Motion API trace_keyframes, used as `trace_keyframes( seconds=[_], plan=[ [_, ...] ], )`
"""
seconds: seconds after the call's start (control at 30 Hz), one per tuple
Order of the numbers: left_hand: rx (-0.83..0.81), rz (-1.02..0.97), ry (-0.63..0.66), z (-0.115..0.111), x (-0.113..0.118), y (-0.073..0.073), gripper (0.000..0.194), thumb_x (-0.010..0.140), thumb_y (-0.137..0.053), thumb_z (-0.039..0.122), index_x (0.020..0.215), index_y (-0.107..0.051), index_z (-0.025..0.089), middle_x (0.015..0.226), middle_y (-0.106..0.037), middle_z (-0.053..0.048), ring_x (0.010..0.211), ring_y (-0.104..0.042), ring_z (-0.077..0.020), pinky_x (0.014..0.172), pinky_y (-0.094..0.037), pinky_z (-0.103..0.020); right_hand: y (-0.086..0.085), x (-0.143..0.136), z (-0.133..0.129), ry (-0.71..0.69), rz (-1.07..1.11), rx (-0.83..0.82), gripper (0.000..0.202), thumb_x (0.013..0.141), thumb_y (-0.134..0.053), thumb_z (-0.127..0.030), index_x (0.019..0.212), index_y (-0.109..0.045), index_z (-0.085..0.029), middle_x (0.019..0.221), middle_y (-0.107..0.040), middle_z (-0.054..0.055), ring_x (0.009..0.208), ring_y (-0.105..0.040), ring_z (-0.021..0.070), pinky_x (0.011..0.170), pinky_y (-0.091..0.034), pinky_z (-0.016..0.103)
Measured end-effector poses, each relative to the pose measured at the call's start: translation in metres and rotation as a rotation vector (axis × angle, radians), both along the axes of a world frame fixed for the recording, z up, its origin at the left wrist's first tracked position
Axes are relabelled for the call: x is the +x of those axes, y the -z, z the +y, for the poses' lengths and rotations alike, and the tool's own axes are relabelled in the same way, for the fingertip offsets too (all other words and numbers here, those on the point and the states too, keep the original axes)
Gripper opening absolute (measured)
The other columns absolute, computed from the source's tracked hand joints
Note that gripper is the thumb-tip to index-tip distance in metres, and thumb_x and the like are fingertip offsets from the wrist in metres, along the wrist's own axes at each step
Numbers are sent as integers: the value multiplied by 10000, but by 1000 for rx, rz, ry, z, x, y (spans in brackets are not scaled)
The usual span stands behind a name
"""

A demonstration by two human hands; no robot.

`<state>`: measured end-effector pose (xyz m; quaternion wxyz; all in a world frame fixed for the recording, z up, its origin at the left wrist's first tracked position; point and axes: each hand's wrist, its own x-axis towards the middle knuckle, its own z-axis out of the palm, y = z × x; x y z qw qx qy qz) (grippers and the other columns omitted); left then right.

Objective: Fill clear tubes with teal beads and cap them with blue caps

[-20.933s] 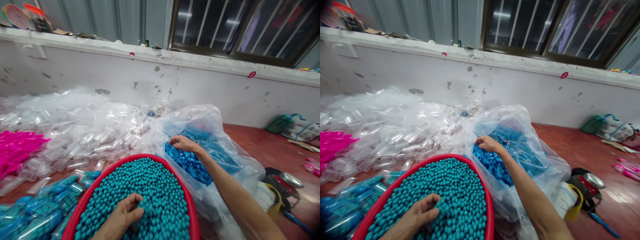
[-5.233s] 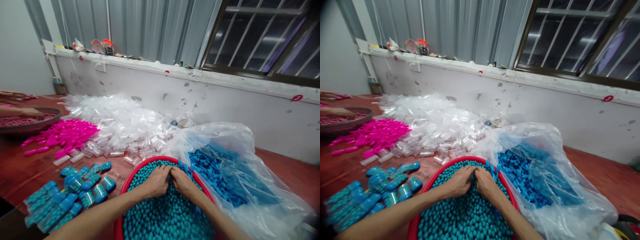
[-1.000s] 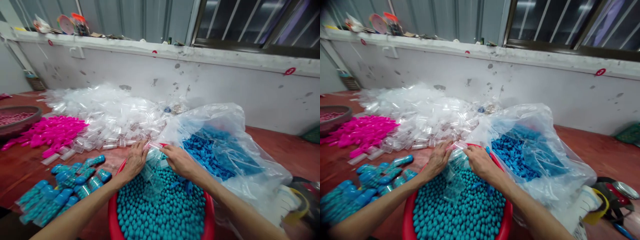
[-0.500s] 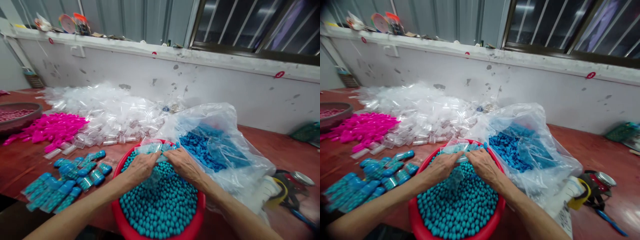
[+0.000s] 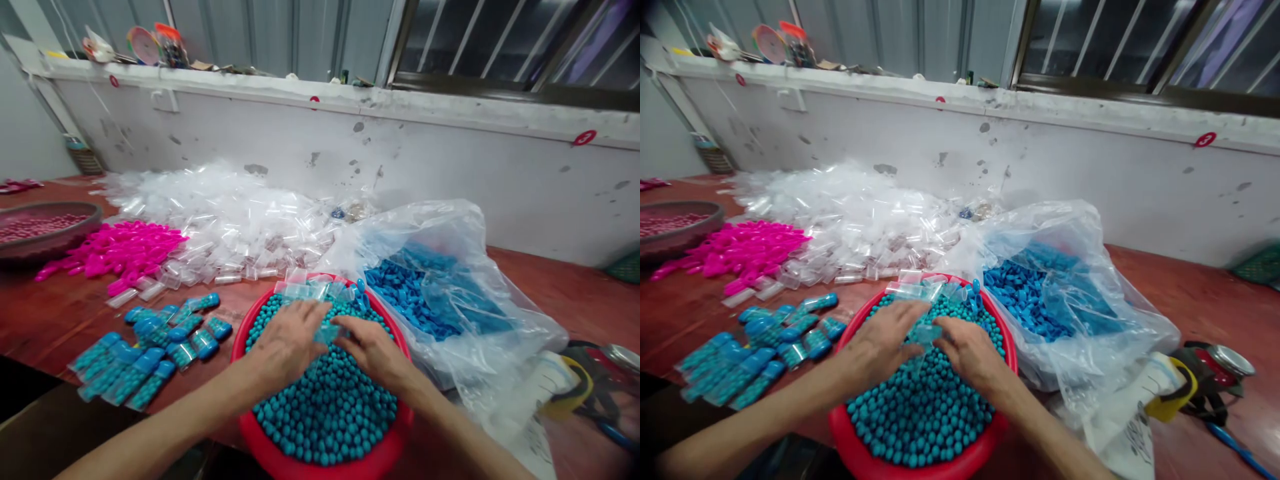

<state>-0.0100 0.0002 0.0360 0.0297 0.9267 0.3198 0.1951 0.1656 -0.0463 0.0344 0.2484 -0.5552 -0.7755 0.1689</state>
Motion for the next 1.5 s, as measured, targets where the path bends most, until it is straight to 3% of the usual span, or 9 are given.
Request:
trace_keyframes(
  seconds=[0.17,0.33,0.47,0.77,0.93,1.07,1.2,1.37,1.5],
  plan=[
    [-224,159,-57,-41,-18,27,389,829,-408,201,1217,-385,210,902,-642,-69,785,-596,-216,689,-457,-328,8,-7,-16,-216,38,-132,181,809,-494,-153,981,-532,-193,932,-625,32,854,-575,168,739,-428,247],
    [-342,146,-156,-33,-40,24,212,810,-394,146,968,-524,204,929,-612,-43,859,-559,-196,763,-438,-329,0,-16,13,-88,-208,-9,310,821,-504,-236,1124,-479,-176,1001,-572,78,918,-550,206,770,-433,301],
    [-378,103,-193,-29,-49,21,185,777,-422,129,917,-517,201,899,-583,-31,870,-521,-196,779,-426,-346,8,-27,32,-130,-355,-30,208,795,-527,-203,1000,-524,-173,925,-574,71,829,-572,204,672,-454,284],
    [-276,9,-13,-32,-29,26,220,725,-462,91,908,-506,203,1105,-510,-58,1048,-435,-226,903,-359,-397,18,-4,12,50,46,8,192,796,-511,-152,985,-493,-181,894,-596,44,792,-569,168,728,-440,292],
    [-598,-274,-164,-32,-41,21,128,786,-436,198,903,-489,193,846,-549,-17,816,-505,-176,743,-411,-311,3,-4,-1,-21,110,26,242,799,-512,-142,1032,-522,-209,904,-590,29,778,-559,153,707,-432,271],
    [-958,-533,-57,-28,-48,15,108,752,-473,222,851,-466,179,832,-518,3,810,-493,-152,710,-411,-260,-10,-21,3,-258,108,25,279,806,-480,-91,1038,-562,-223,913,-578,32,837,-547,149,737,-421,256],
    [-1001,-640,-76,-26,-38,12,96,740,-468,206,824,-425,186,760,-464,35,738,-478,-124,667,-401,-244,-10,-40,15,-204,189,5,260,792,-489,-98,1028,-562,-180,908,-612,41,837,-560,155,754,-424,271],
    [-1067,-733,-135,-25,-29,11,312,744,-466,233,1030,-347,197,792,-477,25,694,-491,-124,581,-413,-236,-8,-46,19,-232,255,-84,302,813,-417,-76,1057,-549,-194,813,-625,2,720,-580,120,693,-439,236],
    [-1169,-782,-219,-21,-37,9,578,669,-529,202,1179,-258,191,815,-516,14,696,-505,-135,558,-408,-232,-4,-45,15,-177,72,7,299,830,-407,-95,1102,-504,-171,968,-600,58,872,-563,152,771,-425,262]
  ],
)
